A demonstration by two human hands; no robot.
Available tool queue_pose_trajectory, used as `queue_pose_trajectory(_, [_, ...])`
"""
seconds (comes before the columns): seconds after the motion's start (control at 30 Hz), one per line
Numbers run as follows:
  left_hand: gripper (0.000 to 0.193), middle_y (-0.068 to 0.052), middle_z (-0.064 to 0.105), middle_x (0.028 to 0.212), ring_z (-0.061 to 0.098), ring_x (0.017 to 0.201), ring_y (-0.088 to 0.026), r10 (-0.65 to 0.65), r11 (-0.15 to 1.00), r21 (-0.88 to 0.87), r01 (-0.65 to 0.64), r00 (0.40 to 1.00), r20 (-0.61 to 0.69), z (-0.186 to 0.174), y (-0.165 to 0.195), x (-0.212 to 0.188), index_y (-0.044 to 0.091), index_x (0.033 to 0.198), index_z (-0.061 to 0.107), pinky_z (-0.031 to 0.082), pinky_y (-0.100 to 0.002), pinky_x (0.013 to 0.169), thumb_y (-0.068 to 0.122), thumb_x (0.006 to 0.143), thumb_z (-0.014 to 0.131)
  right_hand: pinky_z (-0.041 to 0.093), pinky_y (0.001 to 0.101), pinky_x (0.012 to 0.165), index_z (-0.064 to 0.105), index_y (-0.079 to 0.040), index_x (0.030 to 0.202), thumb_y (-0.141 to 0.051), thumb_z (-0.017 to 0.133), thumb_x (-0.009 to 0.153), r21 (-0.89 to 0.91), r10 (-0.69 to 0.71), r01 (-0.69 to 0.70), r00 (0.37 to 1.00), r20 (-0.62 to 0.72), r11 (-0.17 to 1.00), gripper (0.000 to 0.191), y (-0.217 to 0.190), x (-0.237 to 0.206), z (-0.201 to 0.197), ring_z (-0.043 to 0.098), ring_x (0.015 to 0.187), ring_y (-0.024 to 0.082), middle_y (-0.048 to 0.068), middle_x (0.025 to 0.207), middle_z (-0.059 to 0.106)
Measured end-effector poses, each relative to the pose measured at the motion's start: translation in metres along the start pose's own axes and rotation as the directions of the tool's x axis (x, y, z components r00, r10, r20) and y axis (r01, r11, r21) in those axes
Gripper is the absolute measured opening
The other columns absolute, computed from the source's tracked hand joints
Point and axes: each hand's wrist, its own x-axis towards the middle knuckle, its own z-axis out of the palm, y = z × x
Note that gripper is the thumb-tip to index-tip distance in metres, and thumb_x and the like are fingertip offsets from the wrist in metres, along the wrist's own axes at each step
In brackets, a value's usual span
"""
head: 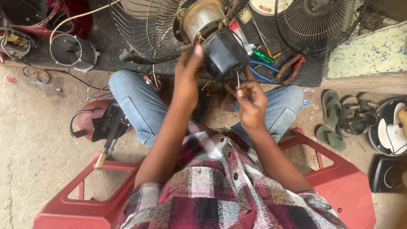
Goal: The person sits on a stool and works on a black fan motor housing, manipulating wires and components with both hands. They repeatedly adjust the motor and wires, occasionally using a zip tie to secure parts.
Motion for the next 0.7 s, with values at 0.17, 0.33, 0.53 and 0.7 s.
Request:
queue_pose_trajectory(0.17, [0.071,-0.017,0.067,0.123,0.064,0.115,-0.022,0.098,0.979,0.174,-0.105,0.994,0.047,0.006,0.005,-0.031,-0.003,0.131,0.052,0.051,-0.036,0.101,0.037,0.083,0.085,0.054,0.0496,0.107,0.057,0.001,0.109,-0.006,0.063,0.102,-0.124,0.061,-0.069,0.996,-0.061,0.99,0.012,0.013,-0.007,-0.009,0.068,0.12,0.032,0.019,0.137,0.056])
queue_pose_trajectory(0.33, [0.059,-0.024,0.058,0.114,0.061,0.103,-0.03,0.078,0.918,0.377,-0.124,0.988,0.135,0.006,0.018,-0.028,-0.004,0.101,0.056,0.053,-0.04,0.089,0.031,0.072,0.093,0.054,0.0408,0.096,0.059,0.003,0.12,0.005,0.06,0.099,-0.166,0.134,-0.166,0.974,-0.185,0.972,0.022,0.017,-0.001,-0.018,0.064,0.105,0.025,0.01,0.111,0.066])
queue_pose_trajectory(0.53, [0.048,-0.03,0.044,0.153,0.053,0.14,-0.037,0.261,0.8,0.413,-0.435,0.872,0.414,-0.012,0.024,-0.023,-0.006,0.101,0.065,0.046,-0.041,0.111,0.037,0.091,0.082,0.053,0.0297,0.098,0.061,0.002,0.126,0.016,0.056,0.084,-0.324,0.167,-0.193,0.98,-0.105,0.926,0.044,0.016,0.005,-0.031,0.066,0.111,0.016,0.006,0.119,0.067])
queue_pose_trajectory(0.7, [0.043,-0.029,0.051,0.149,0.057,0.135,-0.038,0.316,0.732,0.508,-0.454,0.887,0.338,-0.007,0.015,-0.028,-0.005,0.103,0.066,0.046,-0.042,0.112,0.037,0.097,0.075,0.052,0.0278,0.09,0.062,0.002,0.124,0.017,0.058,0.086,-0.353,0.204,-0.254,0.964,-0.172,0.9,0.041,0.033,-0.002,-0.029,0.066,0.103,0.015,0.007,0.112,0.069])
